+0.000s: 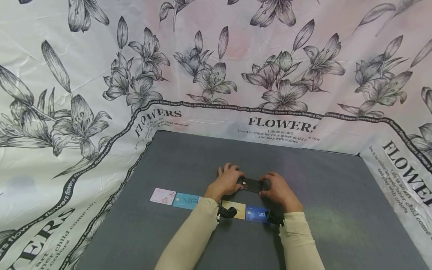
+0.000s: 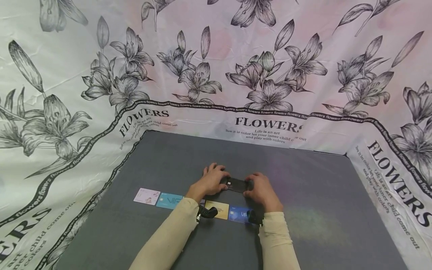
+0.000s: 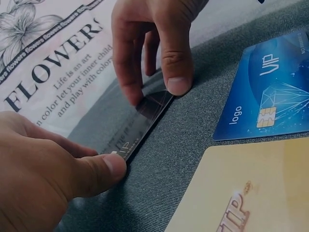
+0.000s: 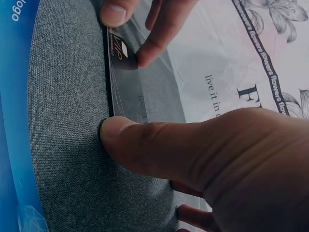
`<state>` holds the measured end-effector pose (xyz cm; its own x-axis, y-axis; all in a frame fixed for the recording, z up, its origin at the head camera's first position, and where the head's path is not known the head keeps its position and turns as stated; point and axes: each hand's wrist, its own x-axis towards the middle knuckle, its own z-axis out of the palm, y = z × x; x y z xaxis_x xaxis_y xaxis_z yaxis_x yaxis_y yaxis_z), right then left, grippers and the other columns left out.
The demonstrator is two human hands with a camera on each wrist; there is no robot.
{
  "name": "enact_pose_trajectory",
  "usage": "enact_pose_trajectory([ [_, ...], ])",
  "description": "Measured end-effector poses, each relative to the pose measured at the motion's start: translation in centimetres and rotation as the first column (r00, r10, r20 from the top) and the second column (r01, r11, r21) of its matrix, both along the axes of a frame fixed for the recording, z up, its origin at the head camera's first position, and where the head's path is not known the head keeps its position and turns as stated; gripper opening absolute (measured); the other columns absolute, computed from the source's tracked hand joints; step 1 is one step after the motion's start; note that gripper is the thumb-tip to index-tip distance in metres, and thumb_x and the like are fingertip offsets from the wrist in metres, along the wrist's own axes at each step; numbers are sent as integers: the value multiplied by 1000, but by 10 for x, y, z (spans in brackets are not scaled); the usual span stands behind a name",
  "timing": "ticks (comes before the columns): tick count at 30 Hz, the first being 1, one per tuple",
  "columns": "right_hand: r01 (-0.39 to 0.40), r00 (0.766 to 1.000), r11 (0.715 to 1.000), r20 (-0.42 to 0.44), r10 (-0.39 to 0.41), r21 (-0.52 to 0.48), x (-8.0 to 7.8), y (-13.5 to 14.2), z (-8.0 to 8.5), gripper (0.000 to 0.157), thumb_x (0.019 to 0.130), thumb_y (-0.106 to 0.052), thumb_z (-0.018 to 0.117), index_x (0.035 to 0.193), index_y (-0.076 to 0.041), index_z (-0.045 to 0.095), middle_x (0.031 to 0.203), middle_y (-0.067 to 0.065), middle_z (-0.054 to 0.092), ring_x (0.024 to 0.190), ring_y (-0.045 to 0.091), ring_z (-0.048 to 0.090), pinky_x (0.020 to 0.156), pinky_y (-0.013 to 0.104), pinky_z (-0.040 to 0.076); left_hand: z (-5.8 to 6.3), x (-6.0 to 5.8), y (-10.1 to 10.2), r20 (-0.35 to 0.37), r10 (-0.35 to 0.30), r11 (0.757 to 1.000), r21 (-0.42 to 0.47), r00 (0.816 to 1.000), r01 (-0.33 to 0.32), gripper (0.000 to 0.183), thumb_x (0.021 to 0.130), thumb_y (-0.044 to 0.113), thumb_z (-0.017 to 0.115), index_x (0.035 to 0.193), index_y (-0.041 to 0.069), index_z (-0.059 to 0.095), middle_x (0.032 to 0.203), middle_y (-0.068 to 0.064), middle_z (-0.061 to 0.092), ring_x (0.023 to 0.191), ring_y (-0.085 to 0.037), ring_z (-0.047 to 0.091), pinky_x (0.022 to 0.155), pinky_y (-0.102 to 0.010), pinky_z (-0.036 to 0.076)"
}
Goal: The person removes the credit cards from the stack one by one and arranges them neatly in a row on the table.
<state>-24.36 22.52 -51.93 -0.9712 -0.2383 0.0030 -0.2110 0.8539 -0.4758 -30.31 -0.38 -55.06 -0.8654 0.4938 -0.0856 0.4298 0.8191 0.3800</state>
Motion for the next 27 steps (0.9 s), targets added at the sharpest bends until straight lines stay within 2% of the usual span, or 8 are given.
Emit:
enact_pose_trajectory([
  [2, -1, 1000, 1000, 3, 1, 2, 1, 0, 1, 48, 84, -13, 93, 126, 1, 75, 147, 38, 56, 137, 60, 54, 114, 70, 46, -11, -6, 0, -4, -4, 1000, 15, 1000, 4, 48, 102, 35, 81, 148, 29, 69, 173, -6, 43, 166, -42, 21, 128, -75, 23],
  [7, -18, 1000, 1000, 10, 18, 15, 2, 1, 2, 46, 89, -12, 90, 129, 2, 73, 149, 38, 55, 139, 60, 53, 115, 70, 45, -9, -2, -2, 7, -16, 999, 49, 1000, 16, 48, 102, 35, 81, 148, 27, 69, 173, -6, 42, 167, -41, 19, 130, -75, 19],
  [10, -40, 999, 999, 12, 39, 19, 3, 3, 4, 44, 91, -11, 87, 130, 3, 72, 148, 38, 56, 138, 59, 53, 115, 70, 45, 4, 7, -2, 23, -22, 998, 54, 999, 21, 46, 103, 34, 80, 147, 25, 70, 173, -6, 42, 167, -41, 19, 130, -74, 20],
  [11, -48, 999, 999, 10, 48, 17, 4, 3, 5, 44, 91, -10, 87, 130, 4, 72, 147, 37, 57, 138, 59, 54, 114, 70, 45, 3, 7, -2, 16, -25, 998, 54, 1000, 24, 45, 103, 33, 80, 146, 25, 70, 172, -6, 43, 167, -41, 20, 130, -74, 20],
  [16, -89, 996, 996, 12, 89, -7, 7, 9, 10, 43, 92, -9, 85, 130, 5, 70, 141, 36, 61, 135, 57, 57, 113, 70, 46, 19, 18, -1, -6, -32, 999, 22, 999, 32, 42, 104, 33, 79, 144, 24, 71, 171, -7, 44, 166, -41, 22, 129, -73, 25],
  [20, -100, 995, 995, 10, 100, -17, 10, 13, 14, 43, 92, -10, 85, 130, 4, 70, 137, 32, 65, 132, 54, 60, 111, 69, 48, 38, 28, 0, -2, -42, 999, -6, 999, 42, 42, 105, 35, 76, 145, 22, 70, 174, -8, 41, 168, -42, 20, 131, -72, 22],
  [27, -96, 995, 995, -8, 96, -32, 18, 19, 26, 45, 92, -9, 86, 131, 4, 69, 138, 32, 66, 133, 54, 60, 111, 70, 47, 48, 34, 3, 14, -52, 999, -3, 999, 52, 42, 105, 39, 75, 144, 25, 69, 177, -5, 37, 169, -40, 16, 132, -72, 18],
])
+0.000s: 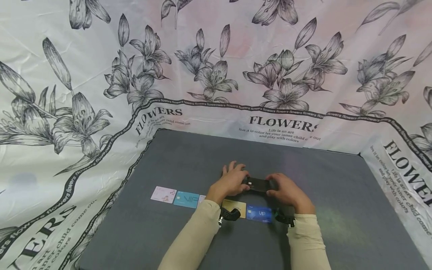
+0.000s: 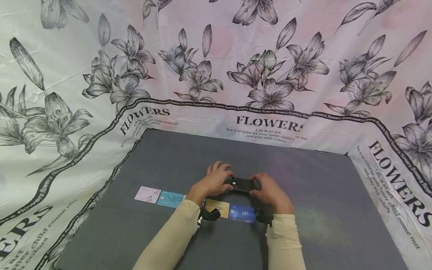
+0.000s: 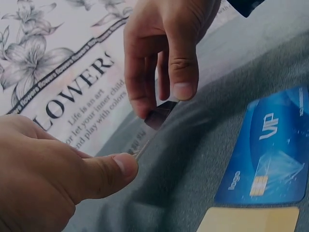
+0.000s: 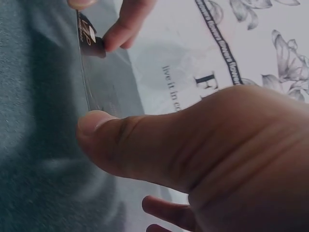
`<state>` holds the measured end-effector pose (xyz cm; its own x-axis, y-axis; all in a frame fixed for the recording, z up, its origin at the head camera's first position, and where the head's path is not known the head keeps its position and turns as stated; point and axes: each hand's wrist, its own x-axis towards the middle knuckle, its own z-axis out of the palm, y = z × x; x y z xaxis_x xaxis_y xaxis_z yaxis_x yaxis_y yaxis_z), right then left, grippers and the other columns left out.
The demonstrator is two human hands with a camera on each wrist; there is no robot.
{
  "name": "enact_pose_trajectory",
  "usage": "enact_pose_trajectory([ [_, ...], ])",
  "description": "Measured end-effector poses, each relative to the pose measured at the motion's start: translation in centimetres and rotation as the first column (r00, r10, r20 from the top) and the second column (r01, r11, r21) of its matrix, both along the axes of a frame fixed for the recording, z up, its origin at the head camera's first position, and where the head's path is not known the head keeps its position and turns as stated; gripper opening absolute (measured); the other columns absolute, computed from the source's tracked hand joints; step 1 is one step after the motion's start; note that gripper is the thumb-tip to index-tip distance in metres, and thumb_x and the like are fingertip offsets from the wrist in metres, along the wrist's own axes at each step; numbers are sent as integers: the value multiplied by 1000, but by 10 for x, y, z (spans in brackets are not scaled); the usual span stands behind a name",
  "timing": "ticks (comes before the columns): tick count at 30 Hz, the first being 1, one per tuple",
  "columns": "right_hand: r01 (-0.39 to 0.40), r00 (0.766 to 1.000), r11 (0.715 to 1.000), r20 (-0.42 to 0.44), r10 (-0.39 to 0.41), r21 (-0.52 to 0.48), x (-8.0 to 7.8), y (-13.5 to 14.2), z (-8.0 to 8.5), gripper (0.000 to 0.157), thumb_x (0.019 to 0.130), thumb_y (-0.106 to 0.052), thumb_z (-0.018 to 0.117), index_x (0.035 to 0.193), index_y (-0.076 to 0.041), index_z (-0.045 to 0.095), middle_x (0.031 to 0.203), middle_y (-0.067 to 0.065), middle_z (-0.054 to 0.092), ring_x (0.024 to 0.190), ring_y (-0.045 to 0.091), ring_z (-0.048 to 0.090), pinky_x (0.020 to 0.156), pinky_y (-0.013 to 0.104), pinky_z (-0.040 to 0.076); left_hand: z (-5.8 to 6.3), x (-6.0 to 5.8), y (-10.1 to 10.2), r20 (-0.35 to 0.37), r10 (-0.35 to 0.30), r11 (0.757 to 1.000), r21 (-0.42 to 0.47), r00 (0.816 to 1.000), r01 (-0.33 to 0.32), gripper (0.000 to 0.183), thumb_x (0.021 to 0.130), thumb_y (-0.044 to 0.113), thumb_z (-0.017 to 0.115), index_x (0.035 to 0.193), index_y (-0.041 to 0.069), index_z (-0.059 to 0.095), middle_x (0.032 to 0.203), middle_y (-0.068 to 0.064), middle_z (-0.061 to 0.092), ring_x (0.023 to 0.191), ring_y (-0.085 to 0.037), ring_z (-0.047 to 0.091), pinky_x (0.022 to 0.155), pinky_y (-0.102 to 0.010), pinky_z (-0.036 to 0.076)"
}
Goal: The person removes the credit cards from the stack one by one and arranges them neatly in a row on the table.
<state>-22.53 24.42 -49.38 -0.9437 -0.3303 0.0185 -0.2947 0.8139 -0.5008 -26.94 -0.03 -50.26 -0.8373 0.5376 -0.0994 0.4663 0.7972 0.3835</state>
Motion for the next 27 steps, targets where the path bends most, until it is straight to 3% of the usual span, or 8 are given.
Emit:
enact_pose_trajectory([
  [11, 33, 999, 999, -3, -33, 0, 17, 14, 14, 47, 92, -10, 85, 134, 2, 68, 144, 31, 62, 135, 55, 59, 109, 71, 48, 6, 8, 14, -40, -29, 1000, 1, 999, 29, 44, 104, 43, 76, 145, 28, 69, 177, -2, 36, 169, -38, 16, 132, -71, 19],
  [27, 73, 997, 997, 9, -73, 9, 39, 33, 19, 48, 93, -11, 86, 135, 1, 67, 142, 32, 63, 130, 55, 62, 102, 72, 51, 8, 25, 34, -65, -58, 998, -15, 996, 57, 47, 104, 48, 75, 146, 29, 68, 177, 0, 37, 169, -34, 19, 133, -67, 22],
])
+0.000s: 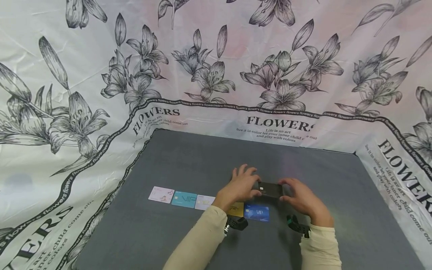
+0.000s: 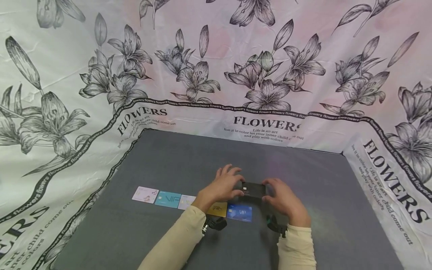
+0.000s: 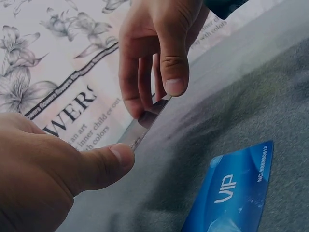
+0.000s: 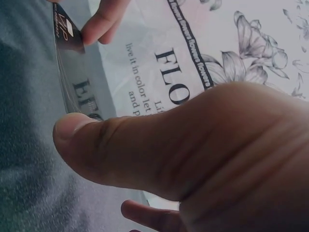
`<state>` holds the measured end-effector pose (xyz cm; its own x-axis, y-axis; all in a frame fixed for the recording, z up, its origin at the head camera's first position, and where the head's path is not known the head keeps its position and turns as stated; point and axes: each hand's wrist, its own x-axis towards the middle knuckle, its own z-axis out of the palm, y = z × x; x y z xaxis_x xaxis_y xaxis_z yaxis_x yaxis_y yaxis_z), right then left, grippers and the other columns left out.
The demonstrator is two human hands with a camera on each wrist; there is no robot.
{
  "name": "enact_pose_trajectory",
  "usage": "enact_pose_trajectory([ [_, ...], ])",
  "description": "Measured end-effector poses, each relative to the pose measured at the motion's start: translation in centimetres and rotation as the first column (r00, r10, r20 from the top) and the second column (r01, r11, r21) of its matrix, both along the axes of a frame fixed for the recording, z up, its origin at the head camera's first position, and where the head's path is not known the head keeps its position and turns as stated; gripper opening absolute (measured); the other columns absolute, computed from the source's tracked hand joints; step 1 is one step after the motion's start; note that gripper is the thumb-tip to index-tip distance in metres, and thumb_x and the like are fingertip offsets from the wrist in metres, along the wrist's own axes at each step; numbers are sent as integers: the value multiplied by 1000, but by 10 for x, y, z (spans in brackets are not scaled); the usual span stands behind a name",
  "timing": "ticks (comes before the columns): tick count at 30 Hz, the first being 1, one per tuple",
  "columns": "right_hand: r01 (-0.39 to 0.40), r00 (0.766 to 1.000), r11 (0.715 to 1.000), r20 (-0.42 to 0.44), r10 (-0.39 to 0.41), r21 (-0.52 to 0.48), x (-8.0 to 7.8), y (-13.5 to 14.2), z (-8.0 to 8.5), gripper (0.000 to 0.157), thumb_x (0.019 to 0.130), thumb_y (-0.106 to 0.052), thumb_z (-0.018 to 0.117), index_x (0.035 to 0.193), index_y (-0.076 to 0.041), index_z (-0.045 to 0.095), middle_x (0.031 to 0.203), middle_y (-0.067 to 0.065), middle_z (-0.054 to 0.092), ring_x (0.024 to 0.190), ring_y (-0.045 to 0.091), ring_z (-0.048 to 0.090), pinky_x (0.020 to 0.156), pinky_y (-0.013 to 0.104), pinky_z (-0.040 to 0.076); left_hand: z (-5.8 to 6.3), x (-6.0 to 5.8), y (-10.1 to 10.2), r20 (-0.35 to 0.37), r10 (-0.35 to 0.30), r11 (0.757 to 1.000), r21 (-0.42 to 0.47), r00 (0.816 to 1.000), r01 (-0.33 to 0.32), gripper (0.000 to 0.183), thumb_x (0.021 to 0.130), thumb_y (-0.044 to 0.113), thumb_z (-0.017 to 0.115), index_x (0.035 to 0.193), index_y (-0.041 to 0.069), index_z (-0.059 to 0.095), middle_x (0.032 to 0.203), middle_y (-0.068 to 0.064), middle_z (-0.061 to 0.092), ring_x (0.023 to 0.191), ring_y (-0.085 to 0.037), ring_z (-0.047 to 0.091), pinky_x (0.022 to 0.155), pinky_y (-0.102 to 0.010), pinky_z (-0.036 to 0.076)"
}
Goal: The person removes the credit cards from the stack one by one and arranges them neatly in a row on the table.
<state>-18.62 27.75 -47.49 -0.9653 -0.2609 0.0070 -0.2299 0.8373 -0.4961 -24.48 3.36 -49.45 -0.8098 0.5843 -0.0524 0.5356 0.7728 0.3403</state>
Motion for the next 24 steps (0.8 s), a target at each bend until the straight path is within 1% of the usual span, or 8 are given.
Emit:
enact_pose_trajectory([
  [5, 3, 1000, 1000, 4, -3, 4, 6, 4, 1, 48, 93, -12, 86, 135, 2, 67, 142, 34, 62, 132, 57, 59, 103, 73, 49, 1, 5, 2, 1, -15, 1000, 11, 1000, 15, 47, 104, 48, 75, 146, 29, 68, 177, 0, 37, 169, -34, 19, 134, -66, 22],
  [9, 1, 1000, 1000, 6, -1, 8, 11, 9, 0, 48, 93, -11, 86, 135, 2, 67, 142, 33, 63, 133, 58, 58, 104, 74, 48, -1, 7, 6, -9, -31, 999, 11, 999, 31, 47, 103, 50, 75, 145, 30, 69, 177, 0, 38, 169, -35, 21, 133, -67, 23],
  [18, 18, 999, 1000, 36, -18, 17, 18, 18, -2, 50, 92, -13, 88, 137, 0, 67, 142, 32, 63, 133, 57, 59, 102, 73, 50, -7, 14, 18, -59, -43, 999, -15, 997, 42, 46, 100, 54, 78, 140, 32, 72, 174, 4, 42, 167, -33, 26, 131, -66, 28],
  [24, 37, 998, 999, 49, -39, 31, 23, 25, -3, 52, 92, -13, 88, 137, 0, 67, 144, 33, 62, 136, 60, 56, 104, 75, 48, -11, 21, 25, -40, -65, 998, -16, 997, 65, 47, 102, 54, 75, 143, 32, 70, 174, 5, 41, 168, -31, 25, 133, -64, 27],
])
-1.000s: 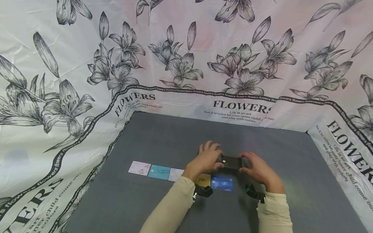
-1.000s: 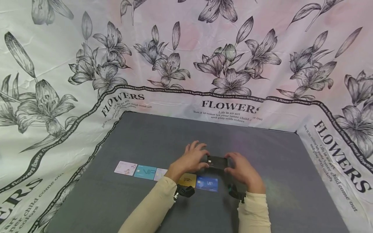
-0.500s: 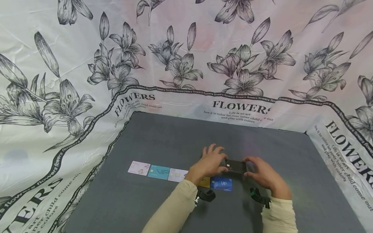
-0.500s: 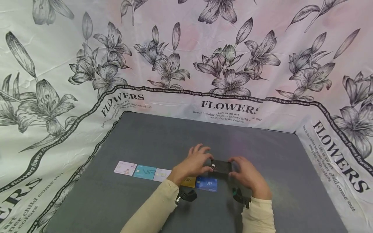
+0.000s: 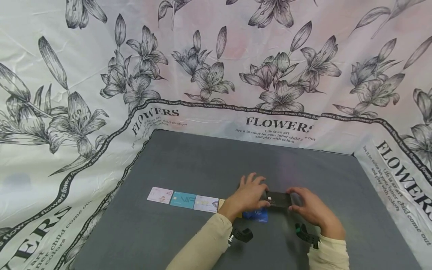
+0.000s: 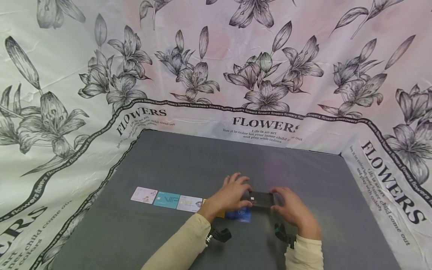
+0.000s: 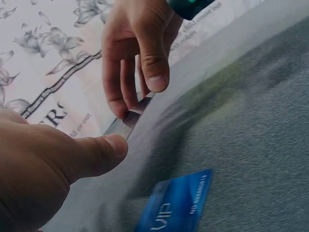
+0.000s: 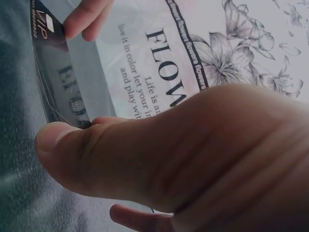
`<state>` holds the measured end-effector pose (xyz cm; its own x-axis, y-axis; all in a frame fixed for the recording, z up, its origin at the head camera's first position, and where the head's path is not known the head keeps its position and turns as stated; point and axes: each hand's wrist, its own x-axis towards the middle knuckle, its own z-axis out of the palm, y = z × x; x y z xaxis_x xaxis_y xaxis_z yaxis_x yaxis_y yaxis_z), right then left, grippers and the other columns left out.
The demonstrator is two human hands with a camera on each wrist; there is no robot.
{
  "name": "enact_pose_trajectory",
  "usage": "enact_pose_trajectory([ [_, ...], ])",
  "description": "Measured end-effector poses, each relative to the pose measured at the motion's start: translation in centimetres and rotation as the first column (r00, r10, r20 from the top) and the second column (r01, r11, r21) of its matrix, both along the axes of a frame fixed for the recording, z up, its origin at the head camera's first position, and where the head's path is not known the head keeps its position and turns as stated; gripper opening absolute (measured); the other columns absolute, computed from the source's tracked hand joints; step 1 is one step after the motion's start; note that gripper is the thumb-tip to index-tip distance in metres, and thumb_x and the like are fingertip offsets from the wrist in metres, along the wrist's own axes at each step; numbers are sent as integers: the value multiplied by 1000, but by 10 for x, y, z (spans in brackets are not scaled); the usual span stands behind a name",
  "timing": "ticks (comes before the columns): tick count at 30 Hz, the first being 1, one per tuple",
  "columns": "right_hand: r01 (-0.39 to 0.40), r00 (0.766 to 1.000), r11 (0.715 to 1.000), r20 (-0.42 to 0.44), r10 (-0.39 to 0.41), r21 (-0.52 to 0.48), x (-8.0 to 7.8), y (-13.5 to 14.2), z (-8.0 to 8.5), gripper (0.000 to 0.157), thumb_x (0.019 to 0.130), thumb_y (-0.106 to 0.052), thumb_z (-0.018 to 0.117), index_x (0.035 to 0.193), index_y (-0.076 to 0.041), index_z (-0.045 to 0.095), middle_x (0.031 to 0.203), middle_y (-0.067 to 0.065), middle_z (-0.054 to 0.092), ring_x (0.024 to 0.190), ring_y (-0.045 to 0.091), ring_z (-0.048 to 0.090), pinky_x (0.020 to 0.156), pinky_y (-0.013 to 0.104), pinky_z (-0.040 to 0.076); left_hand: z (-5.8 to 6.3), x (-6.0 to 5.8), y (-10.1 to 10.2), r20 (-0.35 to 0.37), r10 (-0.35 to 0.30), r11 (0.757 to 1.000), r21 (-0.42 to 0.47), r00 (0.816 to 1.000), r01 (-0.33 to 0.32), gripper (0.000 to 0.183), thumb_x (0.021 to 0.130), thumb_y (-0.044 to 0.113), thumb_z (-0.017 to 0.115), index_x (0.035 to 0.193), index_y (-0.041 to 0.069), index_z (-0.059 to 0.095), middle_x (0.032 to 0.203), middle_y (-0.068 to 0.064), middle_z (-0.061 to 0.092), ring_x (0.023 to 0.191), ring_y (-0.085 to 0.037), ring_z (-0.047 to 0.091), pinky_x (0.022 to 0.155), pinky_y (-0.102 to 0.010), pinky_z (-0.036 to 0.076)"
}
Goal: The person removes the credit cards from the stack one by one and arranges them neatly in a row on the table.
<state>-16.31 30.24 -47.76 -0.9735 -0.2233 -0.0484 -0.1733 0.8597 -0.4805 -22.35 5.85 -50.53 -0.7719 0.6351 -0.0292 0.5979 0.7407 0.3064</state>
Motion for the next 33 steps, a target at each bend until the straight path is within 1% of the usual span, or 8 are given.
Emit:
enact_pose_trajectory([
  [3, 8, 1000, 1000, 8, -8, 3, 3, 3, -1, 52, 92, -13, 88, 138, 1, 67, 145, 35, 61, 137, 61, 55, 104, 76, 47, -4, 2, 3, 1, -6, 1000, 5, 1000, 6, 47, 102, 55, 74, 143, 33, 70, 174, 7, 41, 168, -30, 25, 133, -63, 27],
  [9, 3, 1000, 1000, 26, -3, 2, 7, 9, -1, 52, 91, -14, 89, 137, 0, 68, 144, 33, 63, 137, 60, 55, 104, 75, 48, -6, 7, 7, -13, -21, 1000, 3, 1000, 21, 46, 101, 57, 75, 140, 34, 72, 174, 6, 42, 167, -29, 26, 133, -63, 28],
  [13, -1, 998, 1000, 56, 1, 1, 10, 12, 0, 53, 91, -14, 89, 138, 1, 67, 143, 32, 63, 137, 60, 55, 104, 74, 48, -6, 11, 10, -21, -34, 999, -14, 999, 34, 46, 101, 58, 75, 140, 34, 73, 173, 6, 43, 167, -30, 27, 132, -63, 28],
  [19, 17, 995, 1000, 97, -19, 21, 16, 14, -2, 54, 91, -15, 89, 138, -1, 67, 145, 34, 61, 137, 61, 54, 102, 75, 48, -9, 16, 13, -30, -49, 998, -34, 998, 48, 45, 99, 60, 76, 137, 35, 74, 172, 6, 44, 167, -31, 28, 132, -63, 29],
  [26, 15, 996, 1000, 90, -16, 13, 19, 16, -8, 52, 89, -13, 90, 135, -3, 69, 143, 34, 62, 136, 62, 54, 103, 75, 48, -16, 20, 14, -34, -53, 997, -49, 998, 51, 45, 98, 63, 76, 135, 37, 74, 172, 7, 44, 167, -29, 28, 132, -62, 30],
  [30, 13, 997, 1000, 78, -13, 1, 21, 17, -13, 50, 86, -11, 91, 131, -3, 70, 140, 34, 64, 134, 62, 57, 103, 75, 48, -17, 23, 14, -38, -59, 997, -57, 998, 57, 45, 98, 62, 76, 135, 36, 74, 171, 7, 45, 166, -29, 30, 131, -62, 30],
  [33, 16, 996, 1000, 84, -15, -6, 22, 17, -16, 49, 85, -10, 91, 129, -3, 70, 138, 33, 65, 133, 61, 57, 104, 74, 48, -17, 26, 14, -36, -60, 996, -65, 998, 58, 45, 98, 62, 77, 135, 36, 75, 171, 8, 46, 165, -28, 30, 131, -60, 31],
])
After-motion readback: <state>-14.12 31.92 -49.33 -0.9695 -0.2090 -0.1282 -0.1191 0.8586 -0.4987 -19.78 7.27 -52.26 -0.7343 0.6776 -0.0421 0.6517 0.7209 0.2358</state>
